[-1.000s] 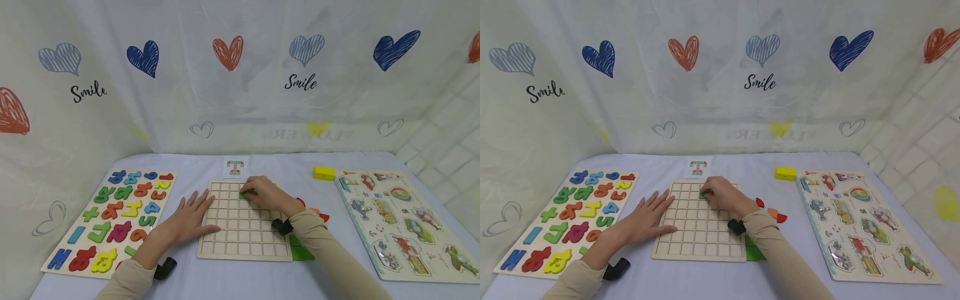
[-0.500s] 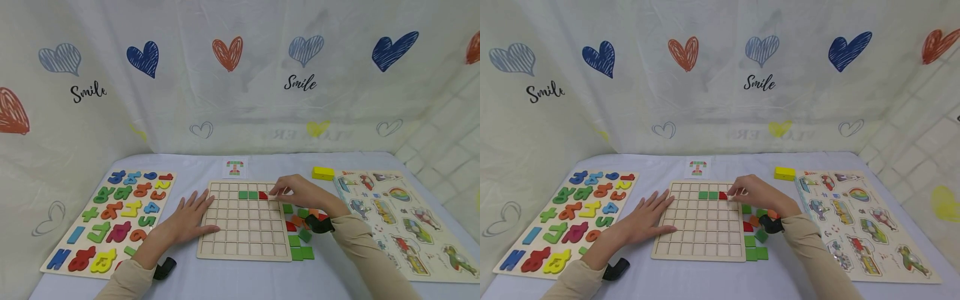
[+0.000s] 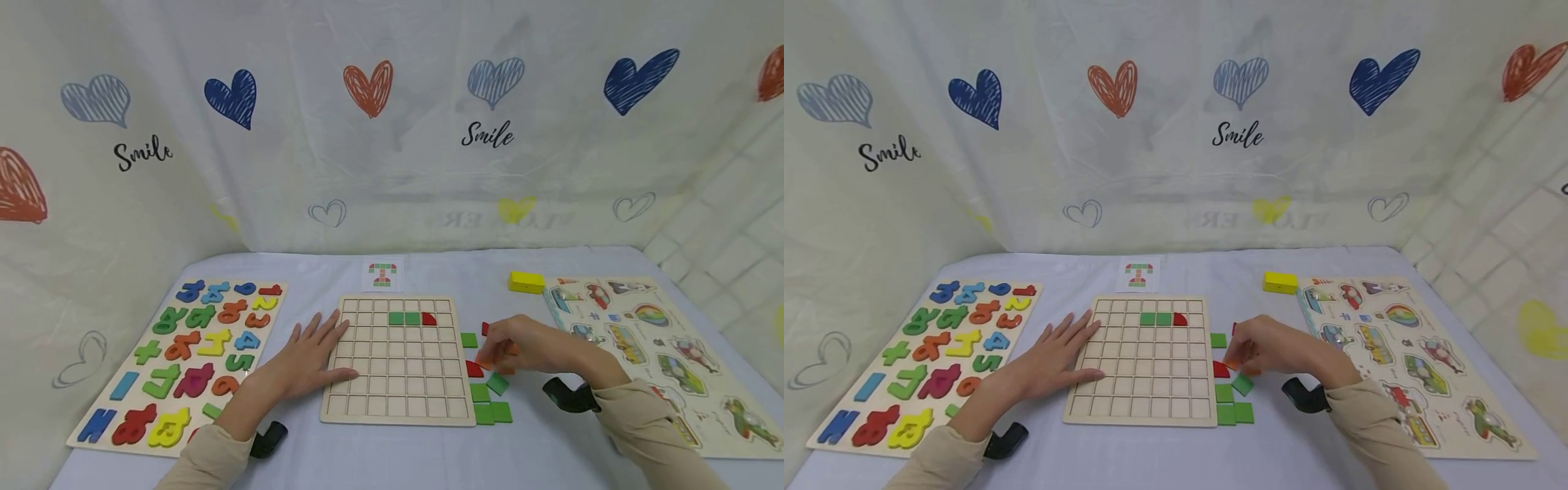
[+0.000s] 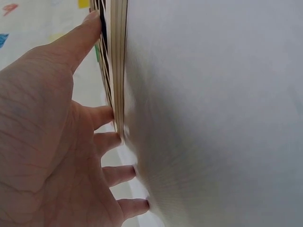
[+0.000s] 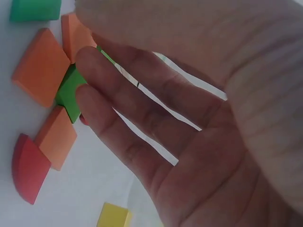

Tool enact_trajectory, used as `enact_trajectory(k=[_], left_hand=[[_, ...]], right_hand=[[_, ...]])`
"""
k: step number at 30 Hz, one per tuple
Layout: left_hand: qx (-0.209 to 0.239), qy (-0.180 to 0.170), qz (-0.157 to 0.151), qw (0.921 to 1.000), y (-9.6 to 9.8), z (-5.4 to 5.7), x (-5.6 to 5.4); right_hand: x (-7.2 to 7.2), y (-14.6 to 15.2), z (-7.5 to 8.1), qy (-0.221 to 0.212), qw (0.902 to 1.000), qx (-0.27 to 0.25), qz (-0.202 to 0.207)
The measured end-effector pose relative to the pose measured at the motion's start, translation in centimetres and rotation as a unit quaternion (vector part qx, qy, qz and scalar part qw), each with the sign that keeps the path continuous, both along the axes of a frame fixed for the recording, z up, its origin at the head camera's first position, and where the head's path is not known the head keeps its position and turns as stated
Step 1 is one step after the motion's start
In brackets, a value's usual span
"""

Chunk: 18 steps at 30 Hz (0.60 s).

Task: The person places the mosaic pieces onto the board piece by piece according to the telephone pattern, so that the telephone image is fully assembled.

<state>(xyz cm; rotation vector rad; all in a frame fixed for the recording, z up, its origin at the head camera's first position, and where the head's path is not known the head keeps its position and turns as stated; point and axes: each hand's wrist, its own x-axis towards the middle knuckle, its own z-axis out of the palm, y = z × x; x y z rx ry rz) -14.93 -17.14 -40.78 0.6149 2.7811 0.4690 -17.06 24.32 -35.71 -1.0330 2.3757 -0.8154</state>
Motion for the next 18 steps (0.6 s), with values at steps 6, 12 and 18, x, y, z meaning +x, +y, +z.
enact_trajectory(k=[6,12,18], left_hand=[[-0.003,-0.001,-0.001,1.0000,0.1,0.0,0.0],[-0.003,-0.001,-0.001,1.0000,0.1,0.0,0.0],[-0.002,-0.001,0.000,1.0000,0.1,-0.1,0.0]], right_hand=[[0.9,0.6,-0.1,-0.014,0.9997,-0.010,0.020],[1.2,0.9,-0.6,-0.022,0.9997,-0.006,0.008],[1.1,1.0,-1.0,-0.019,0.9994,-0.023,0.014]])
